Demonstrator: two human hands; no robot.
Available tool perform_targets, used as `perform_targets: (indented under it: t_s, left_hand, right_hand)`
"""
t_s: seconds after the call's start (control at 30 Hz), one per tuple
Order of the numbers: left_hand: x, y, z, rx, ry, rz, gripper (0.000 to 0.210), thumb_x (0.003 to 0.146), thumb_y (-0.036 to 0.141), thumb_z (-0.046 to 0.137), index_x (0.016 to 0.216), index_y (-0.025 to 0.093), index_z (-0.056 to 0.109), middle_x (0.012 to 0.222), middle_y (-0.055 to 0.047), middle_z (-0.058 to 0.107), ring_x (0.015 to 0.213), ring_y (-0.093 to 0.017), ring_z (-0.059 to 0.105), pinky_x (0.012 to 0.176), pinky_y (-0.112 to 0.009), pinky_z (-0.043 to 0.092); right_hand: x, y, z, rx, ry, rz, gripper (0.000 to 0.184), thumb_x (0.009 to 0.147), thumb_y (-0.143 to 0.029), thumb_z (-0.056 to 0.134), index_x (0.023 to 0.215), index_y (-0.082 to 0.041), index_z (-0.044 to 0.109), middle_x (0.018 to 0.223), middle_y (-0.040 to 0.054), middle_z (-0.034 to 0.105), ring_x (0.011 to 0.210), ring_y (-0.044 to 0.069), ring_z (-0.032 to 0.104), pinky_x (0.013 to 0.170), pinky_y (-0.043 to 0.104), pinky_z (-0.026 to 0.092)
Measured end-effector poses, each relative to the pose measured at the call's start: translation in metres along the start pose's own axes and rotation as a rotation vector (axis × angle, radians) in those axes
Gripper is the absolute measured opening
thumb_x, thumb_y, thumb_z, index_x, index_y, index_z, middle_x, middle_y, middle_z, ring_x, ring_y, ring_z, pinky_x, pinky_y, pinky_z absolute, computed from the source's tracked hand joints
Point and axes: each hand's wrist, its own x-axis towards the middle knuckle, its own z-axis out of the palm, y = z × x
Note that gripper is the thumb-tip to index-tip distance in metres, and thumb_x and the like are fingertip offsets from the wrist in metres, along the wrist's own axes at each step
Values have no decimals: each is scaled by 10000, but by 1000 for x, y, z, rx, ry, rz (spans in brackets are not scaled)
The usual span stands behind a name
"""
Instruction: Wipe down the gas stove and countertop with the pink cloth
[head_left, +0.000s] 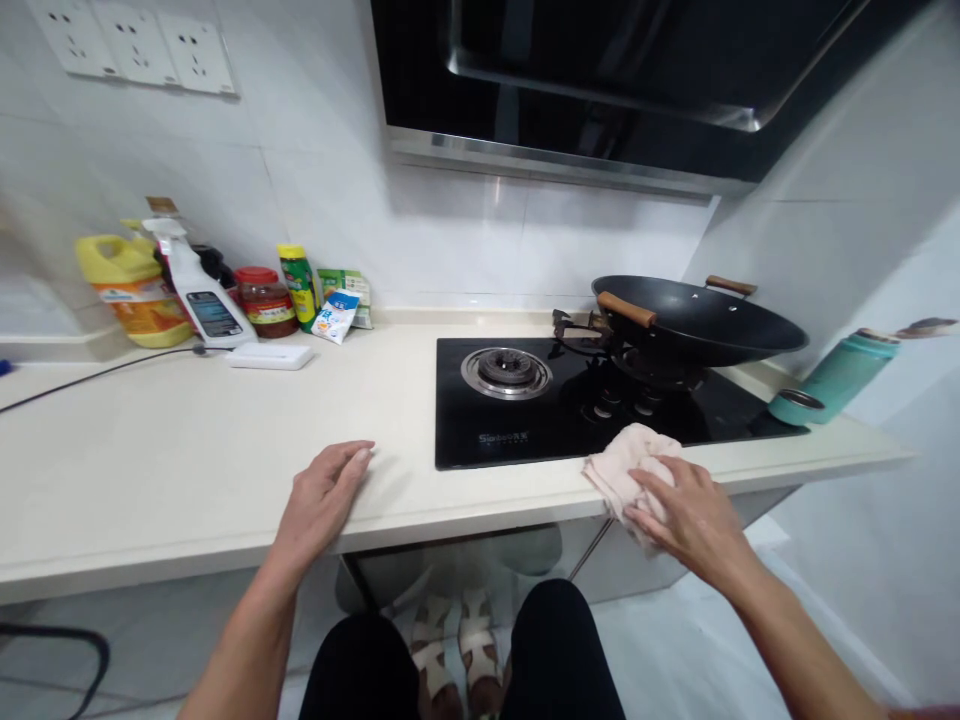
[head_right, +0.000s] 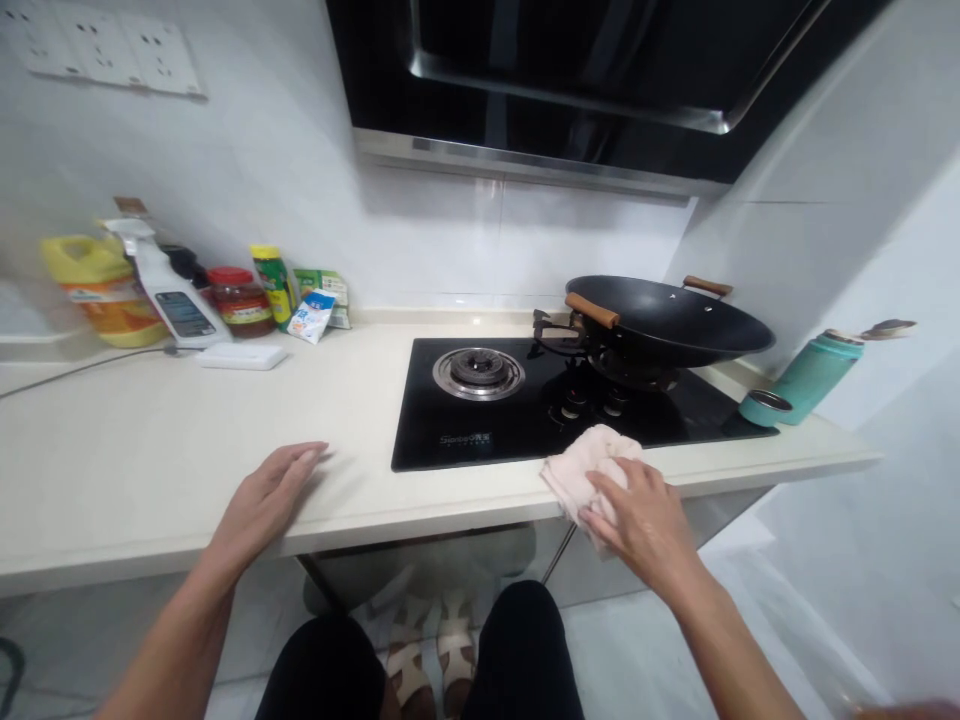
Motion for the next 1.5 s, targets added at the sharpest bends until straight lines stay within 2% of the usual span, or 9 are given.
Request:
perform_targets:
  t_s: [0.2, 0.33, 0.47, 0.57, 0.67, 1.0, 1.17, 1.33, 1.5]
  left_hand:
    - [2, 0, 1, 33, -41, -2, 550, 899, 675, 479, 1075, 238, 762, 1201, -97, 763, 1157, -304, 683, 1075, -454, 504]
    - [4, -4, 1, 20, -32, -33, 578, 871, 705, 481, 1069, 239, 762, 1204, -93, 761, 1172, -316, 680, 1047, -449, 530]
    - [7, -8, 1, 50, -45, -63, 579, 855, 712, 492, 1065, 247, 766, 1210, -81, 763, 1177, -324, 681, 1048, -453, 534]
    - [8, -8, 1, 94, -54, -82, 564, 859, 707, 498, 1065, 257, 769, 1220, -75, 761, 1189, -333, 676, 1043, -463, 540]
    - [8, -7, 0, 129, -54, -81, 543, 872, 702, 493, 1065, 279, 774, 1228, -68, 762, 1191, -345, 677, 1032, -484, 548]
    - [9, -7, 3, 184, -78, -49, 531, 870, 688, 498, 1075, 285, 776, 1218, -58, 759, 1222, -368, 658, 1062, -537, 527]
    - [10, -7, 5, 176, -68, -54, 536, 874, 701, 481, 1066, 294, 772, 1230, -68, 755, 1232, -369, 652, 1065, -519, 523]
    - [11, -8, 8, 192, -81, -21, 595, 872, 725, 458, 1076, 261, 768, 1230, -94, 756, 1230, -373, 641, 1102, -542, 469]
    - [12, -5, 10, 223, -75, 18, 594, 858, 738, 460, 1016, 260, 775, 1177, -93, 777, 1175, -380, 663, 1049, -528, 495]
  right_hand:
    - [16, -138, -13, 188, 2, -324, 438, 838, -407, 770, 1253, -316, 662, 1395, 137, 571, 1301, 402, 447, 983, 552, 422]
    - [24, -241, 21, 206, 251, -371, 346, 930, -330, 655, 1272, -357, 617, 1401, 98, 573, 1401, 396, 377, 1005, 615, 377]
    - [24, -286, 59, 221, 478, -475, 354, 1019, -380, 527, 1369, -432, 547, 1451, 24, 554, 1468, 351, 311, 1031, 571, 373]
    - [22, -270, 68, 251, 467, -471, 384, 1025, -393, 528, 1402, -466, 523, 1404, -3, 592, 1425, 313, 377, 1054, 528, 357]
    - [17, -225, 65, 233, 477, -381, 388, 1013, -364, 555, 1380, -488, 548, 1313, -4, 635, 1340, 287, 460, 1080, 512, 310]
    - [-8, 21, 39, 18, 103, -16, 505, 802, -288, 762, 1296, -302, 660, 1414, 131, 539, 1366, 377, 399, 1068, 523, 317]
    - [-13, 118, 33, -108, 59, 116, 527, 771, -337, 803, 1268, -230, 663, 1435, 182, 511, 1278, 365, 462, 1027, 493, 379]
    - [-9, 116, 24, -214, 0, 158, 536, 771, -336, 802, 1280, -241, 665, 1375, 188, 546, 1200, 388, 471, 904, 489, 446]
    - [7, 14, 9, -169, -59, -23, 527, 776, -385, 826, 1269, -298, 664, 1365, 168, 564, 1195, 397, 462, 862, 494, 438]
